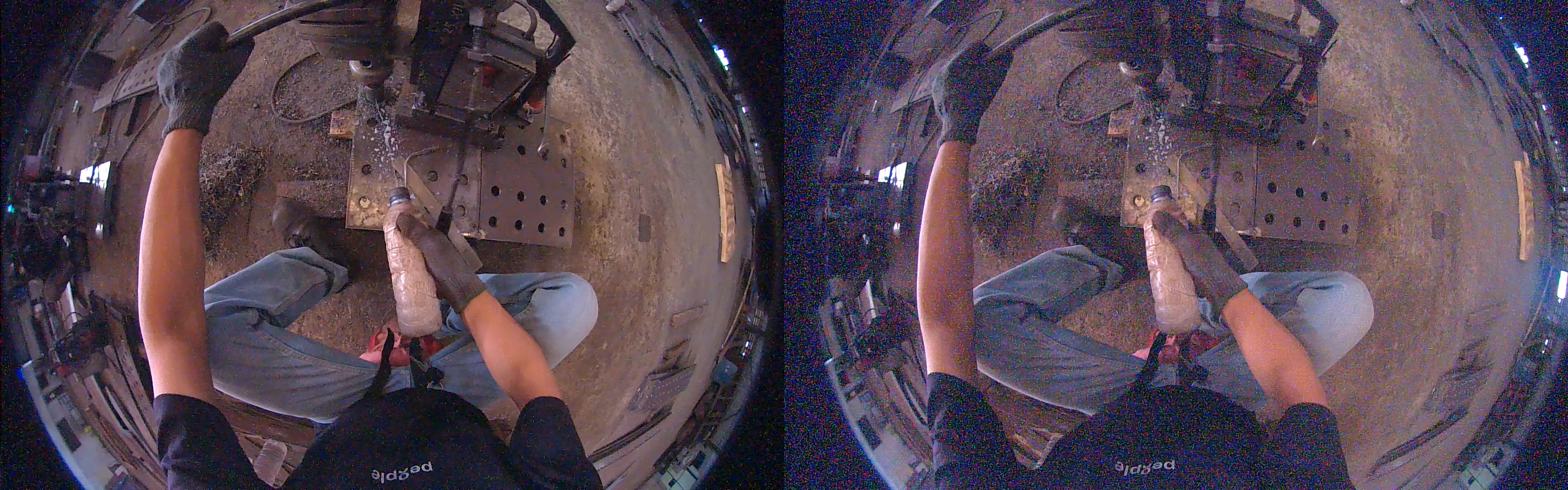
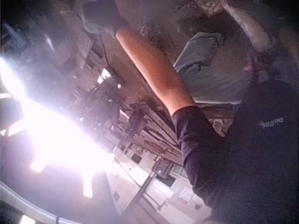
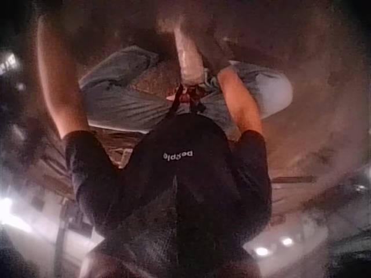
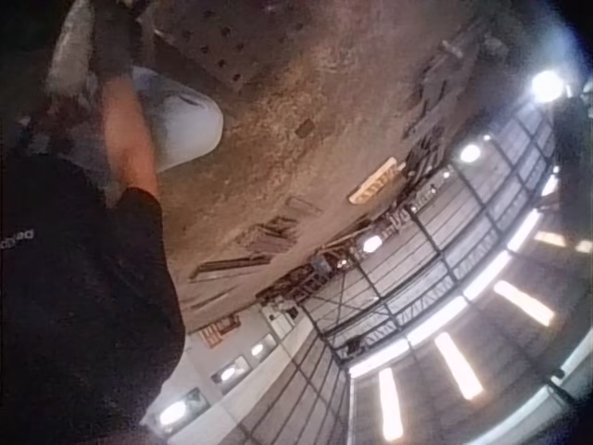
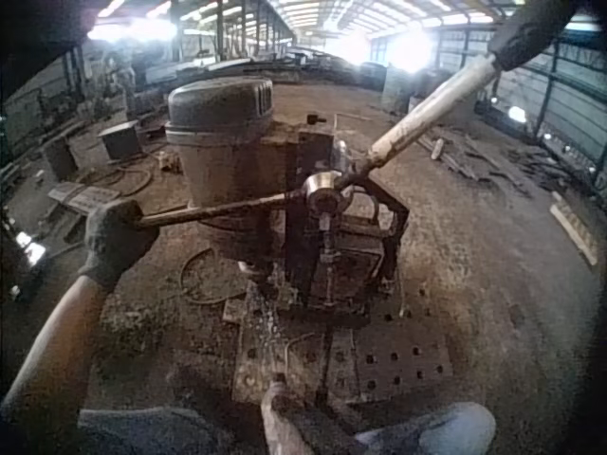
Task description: The person sits on the floor and operates a drill press to drill holes into a metal plate. They repeatedly apply liquid from a bottle to the drilling area and adjust the plate's position between holes.
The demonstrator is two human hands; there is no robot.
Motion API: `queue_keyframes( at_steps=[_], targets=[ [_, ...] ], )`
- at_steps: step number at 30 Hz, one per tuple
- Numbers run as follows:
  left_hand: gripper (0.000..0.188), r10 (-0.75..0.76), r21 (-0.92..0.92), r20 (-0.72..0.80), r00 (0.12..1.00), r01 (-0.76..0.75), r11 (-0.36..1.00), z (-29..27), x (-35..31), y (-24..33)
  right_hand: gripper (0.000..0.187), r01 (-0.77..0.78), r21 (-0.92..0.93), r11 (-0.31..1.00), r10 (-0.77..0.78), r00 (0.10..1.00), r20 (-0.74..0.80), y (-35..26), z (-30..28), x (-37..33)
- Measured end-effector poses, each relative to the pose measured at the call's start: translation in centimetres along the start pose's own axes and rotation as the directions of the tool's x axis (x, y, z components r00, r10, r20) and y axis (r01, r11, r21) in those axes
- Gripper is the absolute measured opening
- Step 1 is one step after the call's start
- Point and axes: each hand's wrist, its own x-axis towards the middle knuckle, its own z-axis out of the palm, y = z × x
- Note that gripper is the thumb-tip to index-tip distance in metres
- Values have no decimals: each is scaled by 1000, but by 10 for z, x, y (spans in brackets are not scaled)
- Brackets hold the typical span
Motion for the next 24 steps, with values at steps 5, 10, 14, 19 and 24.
queue_keyframes(
  at_steps=[5, 10, 14, 19, 24],
  targets=[
    [41, 7, -70, -34, 999, -10, 997, 3, 6, -1, 58, 20, -3, 1000, -20, 1000, 6, -1, -3, 8],
    [41, 2, -7, -21, 1000, -2, 1000, 2, 3, 2, 59, 2, -31, 1000, -2, 1000, 10, -3, -3, 5],
    [40, -12, -25, -30, 999, 12, 1000, -3, 2, 5, 62, 21, -52, 998, -22, 1000, -14, -3, -1, 2],
    [42, 3, 6, 1, 1000, -3, 1000, -5, 1, 7, 66, 42, -106, 993, -43, 999, -6, 0, -5, 4],
    [41, -1, 13, -8, 1000, 1, 1000, -5, 1, 9, 70, 82, -85, 993, -82, 997, 13, 2, -2, 0]
  ],
)
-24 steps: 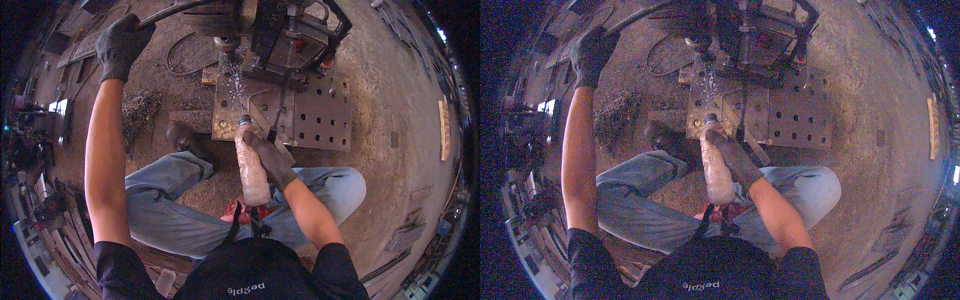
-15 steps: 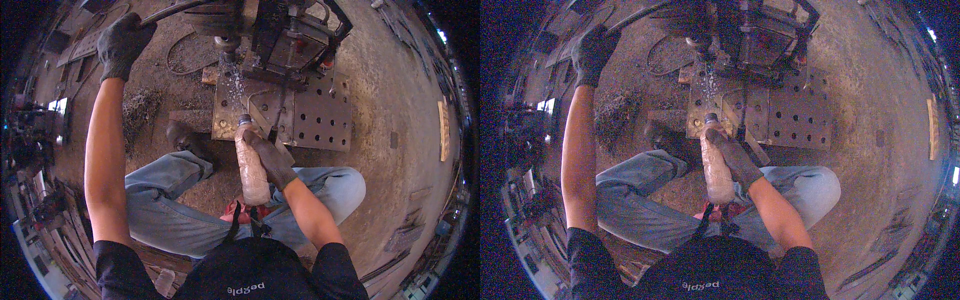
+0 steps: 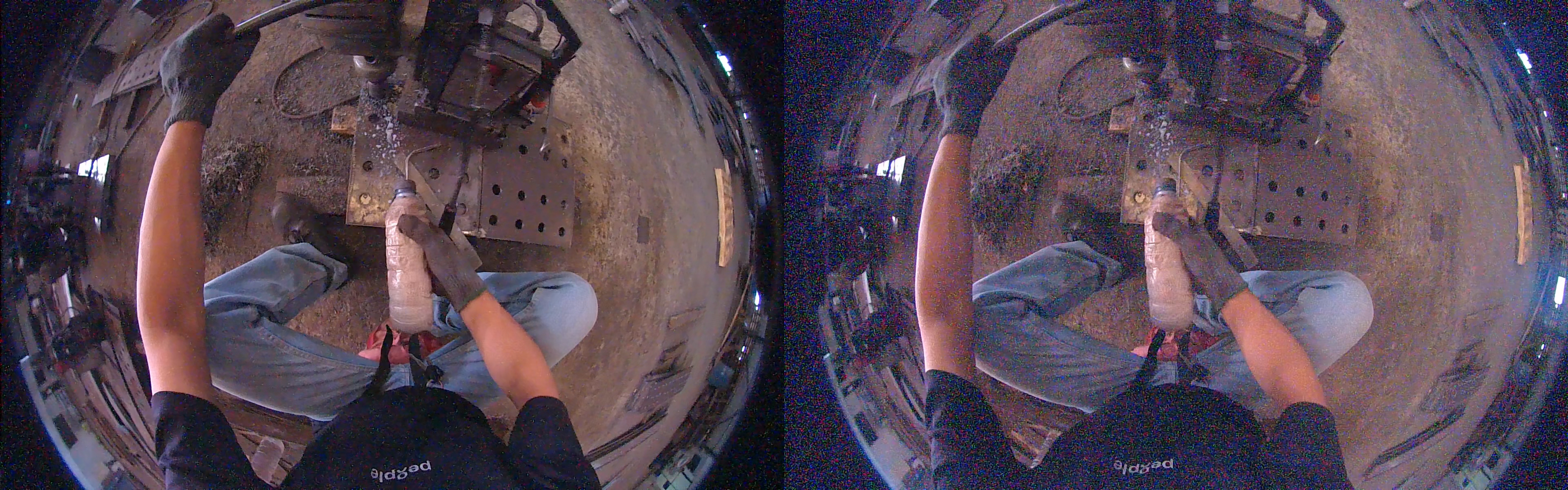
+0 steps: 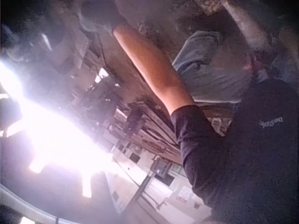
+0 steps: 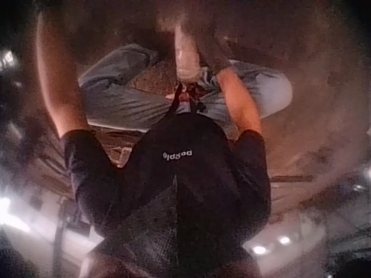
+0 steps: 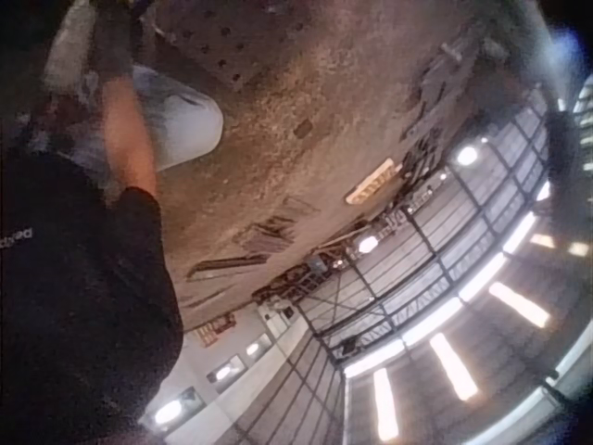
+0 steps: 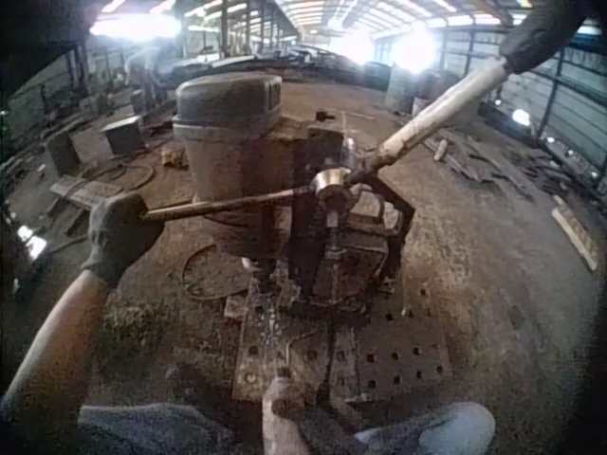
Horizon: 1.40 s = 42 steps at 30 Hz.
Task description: The person sits on the floor and operates a drill press to drill holes into a metal plate. They repeatedly apply liquid from a bottle to the drilling area and adjust the plate's position between holes.
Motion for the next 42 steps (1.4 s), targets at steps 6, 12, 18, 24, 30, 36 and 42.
queue_keyframes(
  at_steps=[6, 12, 18, 24, 30, 36, 42],
  targets=[
    [48, 68, 31, -13, 998, -67, 997, 8, 1, -7, 75, 175, -64, 982, -174, 985, 16, -13, 14, -16],
    [48, 55, 101, 32, 998, -58, 993, 20, 5, -16, 74, 234, -158, 959, -236, 972, 10, 0, 9, -6],
    [47, 81, 110, 6, 997, -82, 991, 16, 4, -15, 60, 58, 66, 996, -56, 998, -29, -3, 10, -8],
    [46, 49, 161, 12, 999, -50, 986, 18, 4, -14, 49, -7, 162, 987, 10, 1000, -20, -13, 10, -12],
    [45, 86, 43, -44, 995, -84, 996, 21, 3, -21, 45, -36, 181, 983, 33, 999, 15, -8, 8, -10],
    [39, 50, 9, -93, 994, -49, 999, 13, 2, -9, 47, 25, 106, 994, -24, 1000, -15, -21, 17, -22],
    [32, -5, -145, -261, 965, -35, 989, -1, -2, 12, 48, -25, 161, 987, 31, 999, -32, -9, 10, -9]
  ],
)
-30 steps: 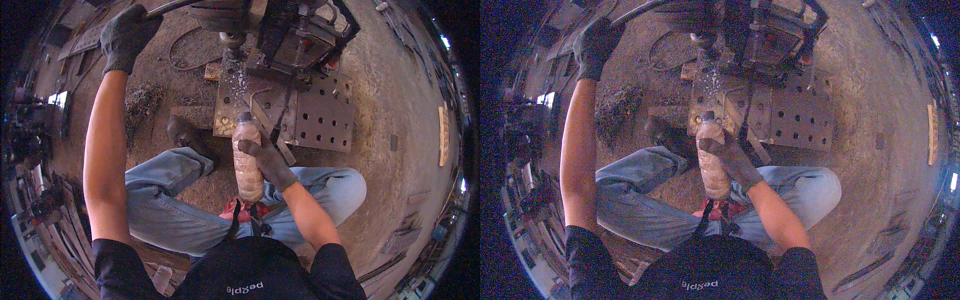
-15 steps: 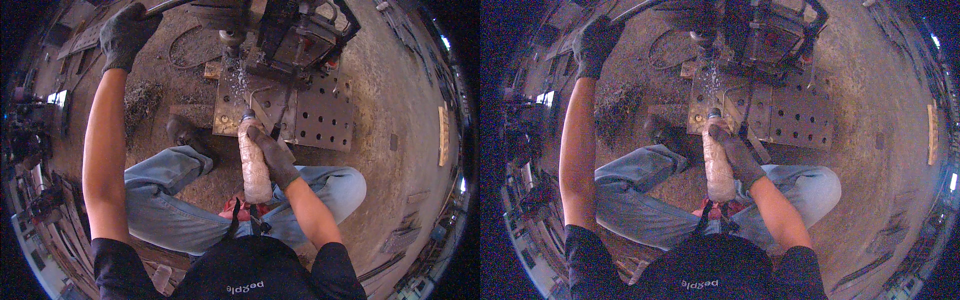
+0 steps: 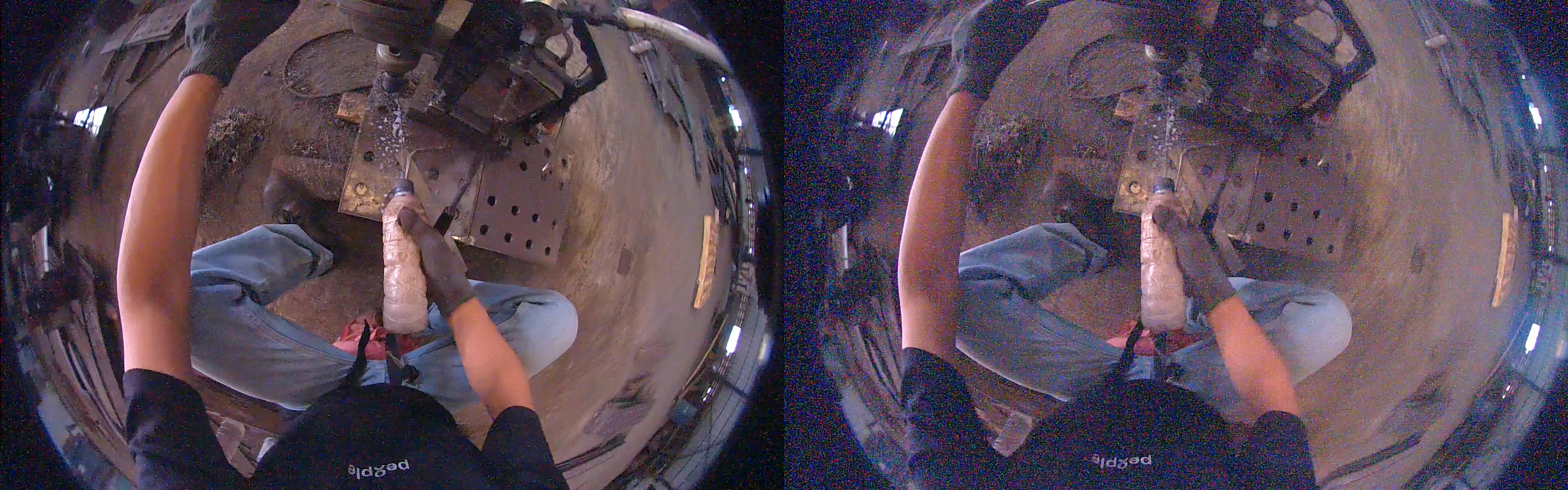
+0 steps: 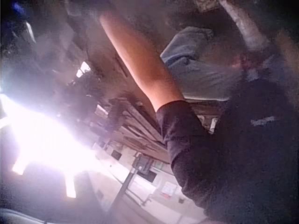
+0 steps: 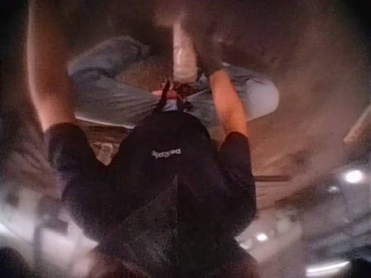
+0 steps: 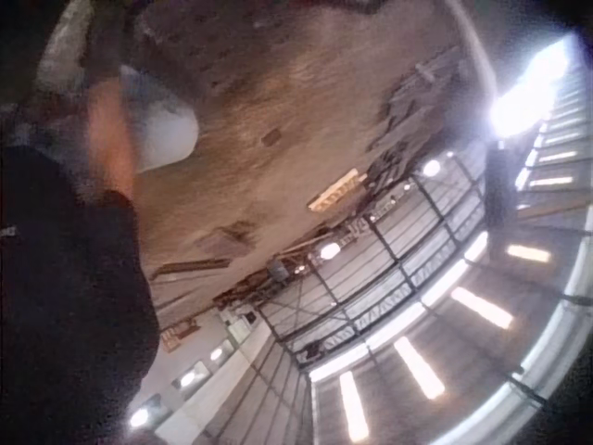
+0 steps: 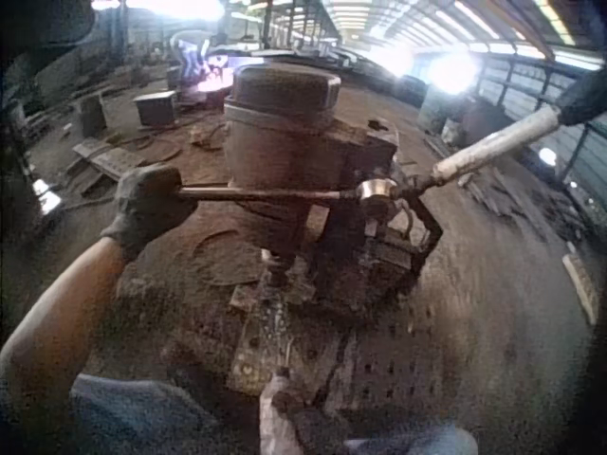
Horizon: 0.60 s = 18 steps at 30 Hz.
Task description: The person sits on the floor and operates a drill press to drill holes into a metal plate. They repeatedly apply liquid from a bottle to the drilling area and adjust the plate's position between holes.
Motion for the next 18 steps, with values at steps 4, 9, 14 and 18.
queue_keyframes(
  at_steps=[4, 9, 14, 18],
  targets=[
    [30, -11, -85, 13, 1000, 12, 996, 0, -1, 1, 40, 6, 12, 1000, -5, 998, -65, -1, 3, 0],
    [32, 0, -26, -2, 1000, 0, 1000, 3, -3, -2, 39, -9, -5, 1000, 9, 999, -48, 3, -2, 2],
    [32, -20, 32, 51, 999, 18, 999, 0, 1, 0, 39, -30, 7, 1000, 31, 999, -42, 6, -6, 8],
    [31, -44, -1, 72, 996, 44, 999, 2, -1, 1, 76, -55, -173, 983, 35, 992, -120, 19, -30, 23]
  ],
)
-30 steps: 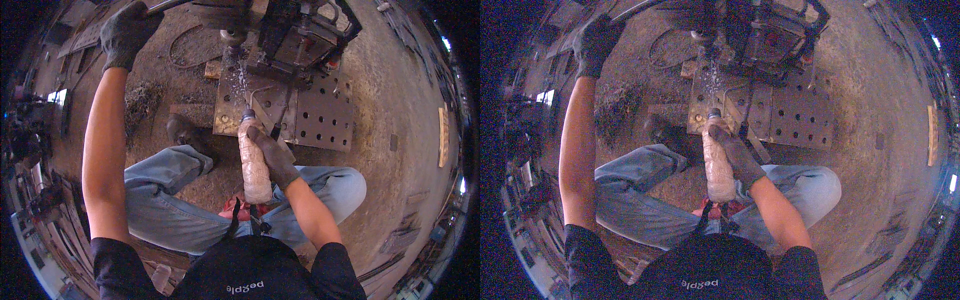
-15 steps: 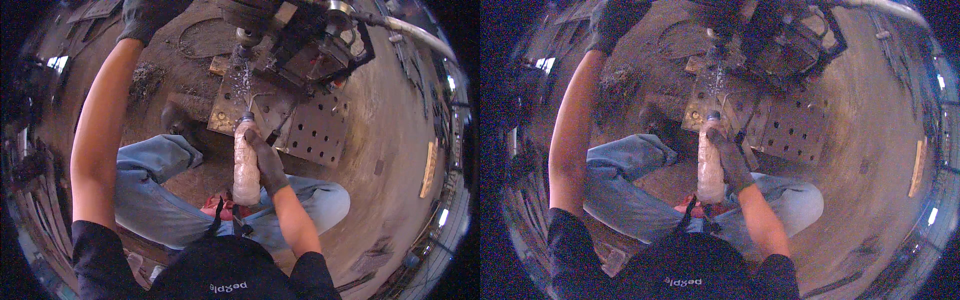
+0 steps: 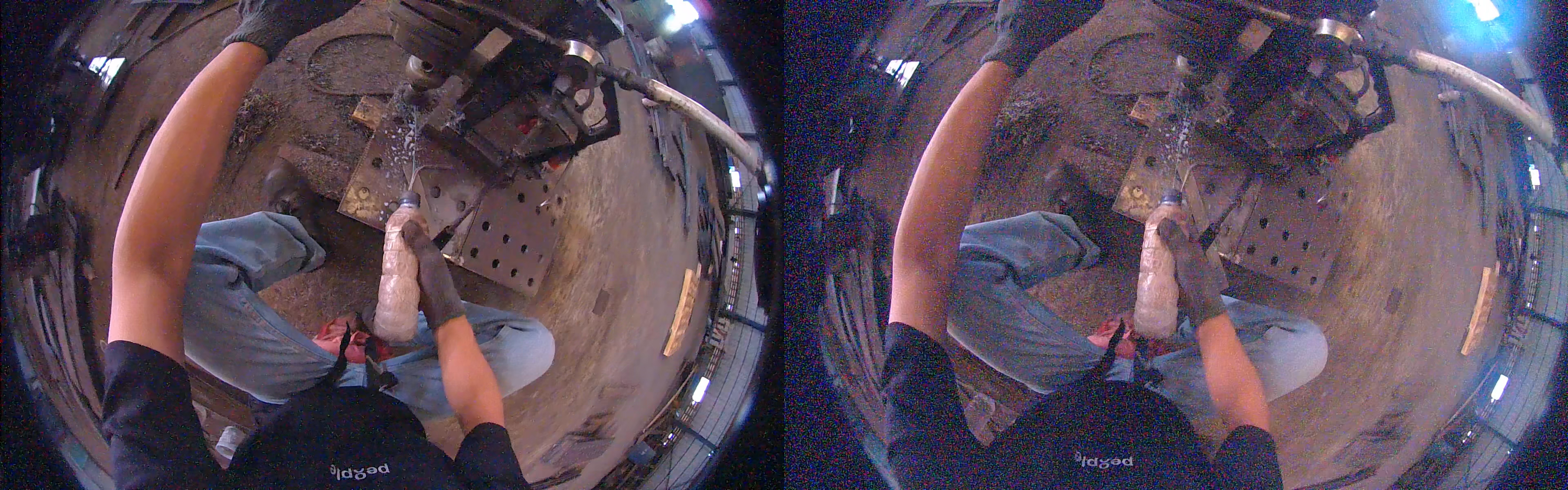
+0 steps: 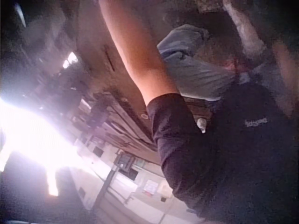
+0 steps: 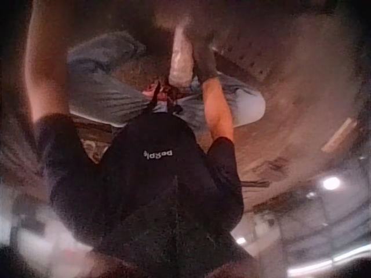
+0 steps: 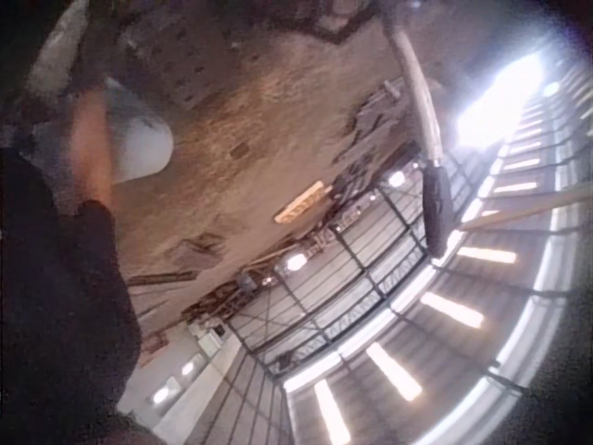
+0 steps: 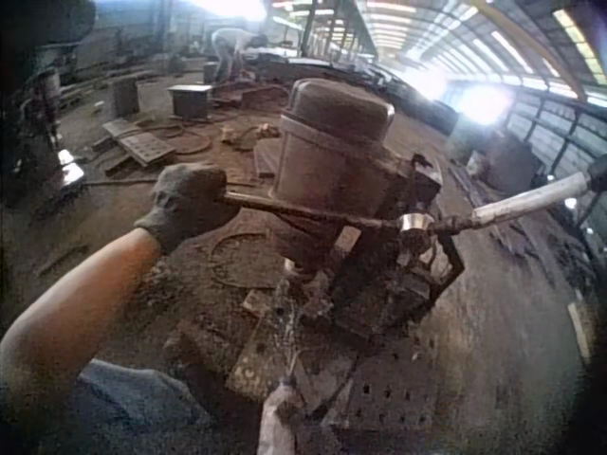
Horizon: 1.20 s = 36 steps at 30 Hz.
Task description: The person sits on the floor and operates a drill press to drill holes into a metal plate. They repeatedly apply liquid from a bottle to the drilling area and adjust the plate's position between holes.
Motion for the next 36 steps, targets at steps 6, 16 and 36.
queue_keyframes(
  at_steps=[6, 16, 36],
  targets=[
    [30, 21, -65, -25, 999, -23, 998, -3, -2, -7, 84, 16, -52, 999, -18, 999, -32, -2, 2, -3],
    [34, 34, -115, -87, 996, -44, 992, -2, -2, -10, 79, 48, -50, 998, -49, 999, -16, 0, 5, -2],
    [30, -1, -73, -21, 1000, 0, 997, -4, 0, -7, 60, 64, -36, 997, -65, 998, -13, -4, 10, -2]
  ],
)
